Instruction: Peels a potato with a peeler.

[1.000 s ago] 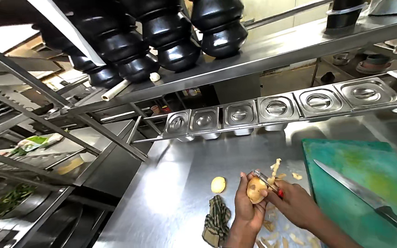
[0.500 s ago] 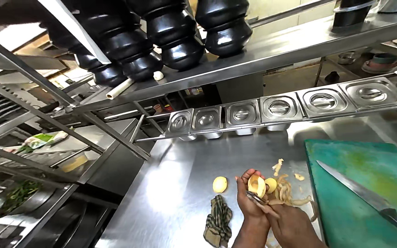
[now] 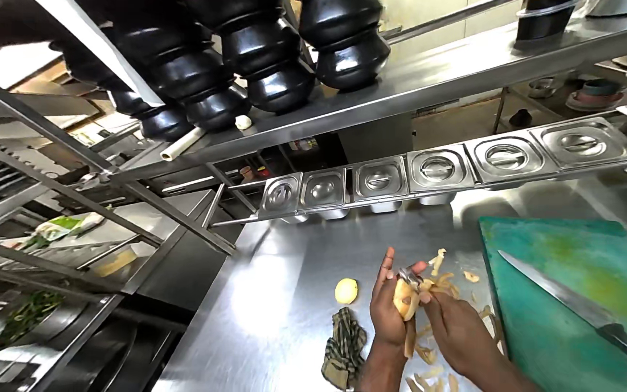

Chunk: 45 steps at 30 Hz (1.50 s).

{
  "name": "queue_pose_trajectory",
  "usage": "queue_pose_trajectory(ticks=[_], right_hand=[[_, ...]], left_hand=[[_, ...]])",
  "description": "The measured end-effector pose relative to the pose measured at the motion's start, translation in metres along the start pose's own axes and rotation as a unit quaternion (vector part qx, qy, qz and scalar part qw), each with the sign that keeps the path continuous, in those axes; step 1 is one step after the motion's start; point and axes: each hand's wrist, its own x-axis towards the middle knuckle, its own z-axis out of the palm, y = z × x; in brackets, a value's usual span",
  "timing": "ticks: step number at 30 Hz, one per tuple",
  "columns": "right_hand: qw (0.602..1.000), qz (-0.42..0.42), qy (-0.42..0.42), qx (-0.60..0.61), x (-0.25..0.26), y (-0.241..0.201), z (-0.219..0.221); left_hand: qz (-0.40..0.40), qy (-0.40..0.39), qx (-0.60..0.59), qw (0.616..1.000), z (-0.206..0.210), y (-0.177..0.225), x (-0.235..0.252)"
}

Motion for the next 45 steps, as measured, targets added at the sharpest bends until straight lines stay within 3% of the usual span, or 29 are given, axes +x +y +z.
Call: queue_pose_trajectory(ticks=[2,5,7,9,11,16,21,23,25,27,29,30,32,34,36,38,41,45], right_hand=[[0.989,-0.085,0.066,-0.100,-0.017,-0.003,0.013],[0.975,-0.137,0.083,-0.154,-0.026,-0.002,0.021],[0.995,-0.081,0.036,-0.041,-0.016,0.006,0.014],[0.979,0.066,-0.077,0.178,0.001,0.017,0.003],[0.940,0.136,-0.144,0.278,0.017,0.026,-0.004],[0.952,0.127,-0.185,0.208,0.033,0.021,-0.016],[0.971,0.102,-0.187,0.110,0.033,0.009,-0.024],[0.988,0.046,-0.148,0.028,0.026,0.007,-0.022],[0.995,-0.074,-0.012,-0.067,0.015,0.011,-0.009],[0.966,-0.181,0.127,-0.132,0.012,0.017,0.007],[0.956,-0.201,0.154,-0.146,0.016,0.020,0.009],[0.968,-0.180,0.127,-0.119,0.018,0.020,0.007],[0.998,-0.070,-0.008,-0.004,0.022,0.018,-0.005],[0.990,0.024,-0.126,0.054,0.030,0.016,-0.016],[0.987,0.023,-0.156,0.030,0.030,0.014,-0.018],[0.994,-0.048,-0.094,-0.010,0.022,0.017,-0.010],[0.978,-0.180,0.085,-0.068,0.008,0.026,0.012],[0.955,-0.239,0.129,-0.121,-0.008,0.026,0.022]], left_hand=[[-0.040,0.051,-0.097,0.993,0.004,-0.001,0.002],[-0.088,0.076,-0.227,0.967,-0.005,-0.007,0.007],[-0.095,0.125,-0.221,0.963,0.000,-0.006,0.009],[-0.076,0.174,-0.146,0.971,0.006,0.000,0.011],[-0.041,0.142,-0.060,0.987,0.002,0.000,0.012],[0.014,-0.028,0.022,0.999,-0.009,0.001,0.014],[0.026,-0.071,0.050,0.996,-0.009,0.006,0.011],[0.036,-0.056,0.039,0.997,-0.007,0.005,0.010],[0.036,-0.031,0.014,0.999,-0.004,0.004,0.010],[0.007,0.011,-0.036,0.999,0.002,0.003,0.010],[-0.025,0.056,-0.081,0.995,0.009,0.005,0.010],[-0.038,0.083,-0.098,0.991,0.013,0.007,0.010],[-0.054,0.109,-0.100,0.988,0.015,0.011,0.010],[-0.069,0.118,-0.075,0.988,0.014,0.014,0.010],[-0.085,0.137,-0.058,0.985,0.016,0.018,0.010],[-0.100,0.169,-0.043,0.980,0.019,0.021,0.010],[-0.100,0.195,-0.042,0.975,0.024,0.021,0.009],[-0.136,0.260,-0.093,0.952,0.033,0.021,0.010]])
